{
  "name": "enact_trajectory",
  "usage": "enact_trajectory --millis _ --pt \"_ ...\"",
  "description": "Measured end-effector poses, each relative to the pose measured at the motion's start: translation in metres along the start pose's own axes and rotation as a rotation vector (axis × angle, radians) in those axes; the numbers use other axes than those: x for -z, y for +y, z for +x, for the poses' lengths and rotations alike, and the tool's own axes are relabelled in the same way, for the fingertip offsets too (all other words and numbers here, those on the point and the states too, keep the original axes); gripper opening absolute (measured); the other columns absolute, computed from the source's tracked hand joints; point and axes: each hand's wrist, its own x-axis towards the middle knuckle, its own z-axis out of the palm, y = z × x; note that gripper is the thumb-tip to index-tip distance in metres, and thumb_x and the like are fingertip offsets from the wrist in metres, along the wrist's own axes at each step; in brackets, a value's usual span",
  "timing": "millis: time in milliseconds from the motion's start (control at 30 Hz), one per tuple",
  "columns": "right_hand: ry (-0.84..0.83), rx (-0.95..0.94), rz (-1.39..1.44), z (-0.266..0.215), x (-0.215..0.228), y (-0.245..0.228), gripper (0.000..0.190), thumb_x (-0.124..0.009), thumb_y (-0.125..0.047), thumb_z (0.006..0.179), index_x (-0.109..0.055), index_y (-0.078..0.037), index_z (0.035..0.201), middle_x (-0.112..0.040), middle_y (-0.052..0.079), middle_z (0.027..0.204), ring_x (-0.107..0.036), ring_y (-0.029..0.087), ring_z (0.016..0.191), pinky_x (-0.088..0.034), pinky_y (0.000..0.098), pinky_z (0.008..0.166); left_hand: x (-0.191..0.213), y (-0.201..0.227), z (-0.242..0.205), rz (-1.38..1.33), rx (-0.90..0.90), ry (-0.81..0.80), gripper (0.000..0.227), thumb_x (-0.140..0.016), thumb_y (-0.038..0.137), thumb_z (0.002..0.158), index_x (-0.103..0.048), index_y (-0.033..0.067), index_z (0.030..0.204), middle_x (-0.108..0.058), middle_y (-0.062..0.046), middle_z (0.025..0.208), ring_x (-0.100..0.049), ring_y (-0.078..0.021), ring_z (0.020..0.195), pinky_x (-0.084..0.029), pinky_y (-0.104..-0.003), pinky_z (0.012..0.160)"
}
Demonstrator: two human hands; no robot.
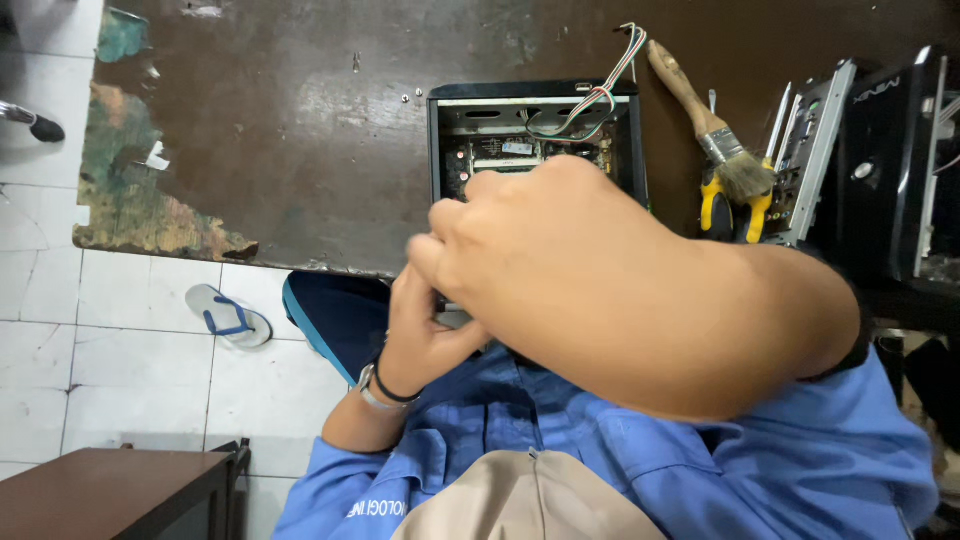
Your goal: The person cleans the interior of a desktop computer case using a brush and a screwdriver. They brush dust from the motherboard, power supply, and case interior, and use the screwdriver to adjust components and wires.
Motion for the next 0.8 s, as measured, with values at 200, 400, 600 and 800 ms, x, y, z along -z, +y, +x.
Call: enact_trajectory --millis 200,400,600,800 --pt "0.126 0.010 -0.054 0.002 -0.016 -0.005 0.008 -0.065 -0.020 0.092 -0.058 -0.023 0.091 -0.050 -0.002 0.089 -0.056 0.020 0.076 -0.046 0.0379 0.040 -0.010 0.004 0.014 -0.001 -0.033 0.005 0.053 -0.077 0.028 0.082 -0.055 0.0021 0.122 -0.062 -0.016 0.117 -0.062 -0.0312 0.109 -0.049 -0.042 0.091" --pt "0.010 0.120 0.088 0.005 -0.002 -0.001 0.031 -0.068 0.004 0.078 -0.053 -0.015 0.097 -0.054 0.004 0.088 -0.066 0.027 0.068 -0.051 0.0453 0.045 -0.017 0.004 0.028 0.008 -0.050 0.035 0.052 -0.072 0.027 0.086 -0.050 0.0028 0.127 -0.056 -0.016 0.124 -0.056 -0.0325 0.116 -0.044 -0.043 0.097" --pt "0.150 0.151 0.121 0.018 -0.013 0.002 0.021 -0.069 0.000 0.080 -0.054 -0.014 0.086 -0.055 0.004 0.078 -0.065 0.030 0.059 -0.048 0.0461 0.042 -0.025 -0.017 0.040 0.025 -0.026 0.056 0.052 -0.066 0.026 0.091 -0.046 0.0035 0.132 -0.051 -0.016 0.131 -0.049 -0.0338 0.124 -0.040 -0.045 0.104" --pt "0.346 0.151 -0.053 0.034 -0.042 -0.014 0.006 -0.057 -0.010 0.089 -0.063 -0.012 0.089 -0.066 0.026 0.103 -0.070 0.053 0.093 -0.053 0.0491 0.058 -0.051 -0.185 -0.026 0.020 0.061 0.026 0.051 -0.061 0.025 0.095 -0.041 0.0042 0.137 -0.046 -0.016 0.138 -0.043 -0.0350 0.131 -0.036 -0.047 0.110"
